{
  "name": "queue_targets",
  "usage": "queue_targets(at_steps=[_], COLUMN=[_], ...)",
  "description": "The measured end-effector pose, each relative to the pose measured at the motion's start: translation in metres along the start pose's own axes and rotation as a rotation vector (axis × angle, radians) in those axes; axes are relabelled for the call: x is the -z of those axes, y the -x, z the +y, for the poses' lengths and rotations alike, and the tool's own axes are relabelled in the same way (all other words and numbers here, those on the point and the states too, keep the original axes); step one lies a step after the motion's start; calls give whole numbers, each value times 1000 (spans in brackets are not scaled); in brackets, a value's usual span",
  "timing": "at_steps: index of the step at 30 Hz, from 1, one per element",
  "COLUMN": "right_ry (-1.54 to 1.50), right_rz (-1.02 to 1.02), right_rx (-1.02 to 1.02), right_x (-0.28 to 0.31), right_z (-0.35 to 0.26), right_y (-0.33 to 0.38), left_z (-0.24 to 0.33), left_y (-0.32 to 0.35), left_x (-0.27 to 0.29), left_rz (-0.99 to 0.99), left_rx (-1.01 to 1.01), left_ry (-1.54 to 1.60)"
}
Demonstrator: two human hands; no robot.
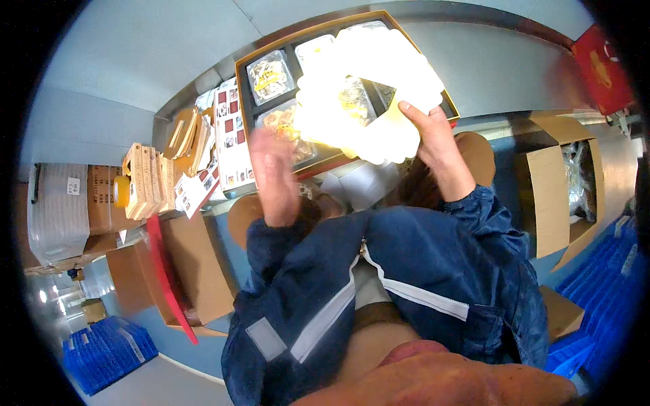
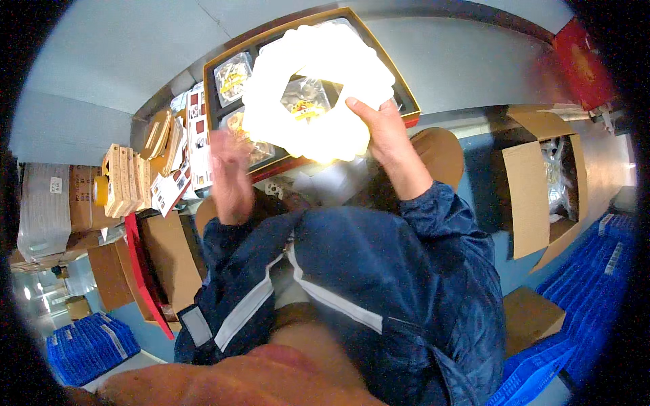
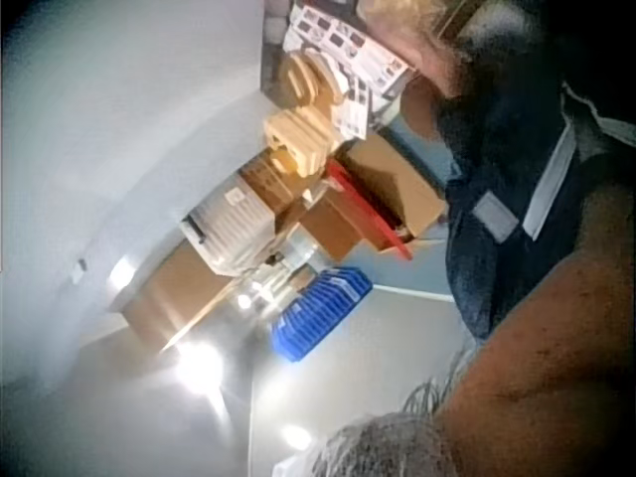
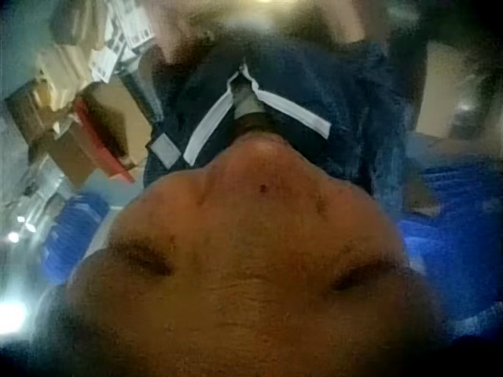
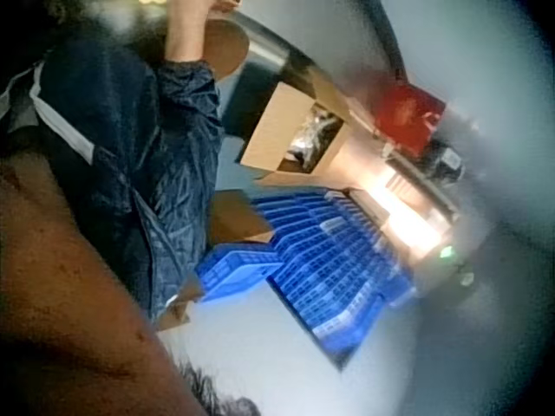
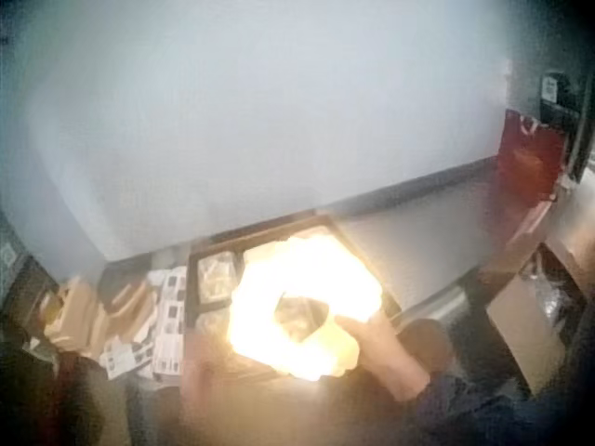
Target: The person assembles a multi-compartment gift box by placing gold cardboard window frames over each compartment containing packaged food items. The person handles each frame individually, aligns it over the compartment, and presses it into place.
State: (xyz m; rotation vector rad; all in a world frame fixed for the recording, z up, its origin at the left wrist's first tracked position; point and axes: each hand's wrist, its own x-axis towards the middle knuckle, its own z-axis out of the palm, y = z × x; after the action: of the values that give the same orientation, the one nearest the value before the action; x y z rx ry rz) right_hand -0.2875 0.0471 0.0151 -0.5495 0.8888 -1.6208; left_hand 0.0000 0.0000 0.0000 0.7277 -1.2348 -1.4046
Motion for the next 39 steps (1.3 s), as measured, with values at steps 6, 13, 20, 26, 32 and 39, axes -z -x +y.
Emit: queue_targets(at_steps=[6,13,20,26,32,39], right_ry=[-18,831,1501,1212,1303,1503], right_rz=[36,174,46,-130,130,-176], right_rx=[41,413,553,342,490,680], right_x=[4,16,-15,-14,6,10], right_z=[29,3,-16,-22,-63,-118], right_y=[13,1,-15,-35,-62,-56], left_z=[5,13,11,12,25,35], left_y=[3,4,9,1,-20,-59], left_x=[-93,-60,-51,-43,-34,-17], left_rz=[-20,55,22,29,138,-118], left_rx=[403,399,323,415,561,568], left_ry=[485,170,333,355,303,303])
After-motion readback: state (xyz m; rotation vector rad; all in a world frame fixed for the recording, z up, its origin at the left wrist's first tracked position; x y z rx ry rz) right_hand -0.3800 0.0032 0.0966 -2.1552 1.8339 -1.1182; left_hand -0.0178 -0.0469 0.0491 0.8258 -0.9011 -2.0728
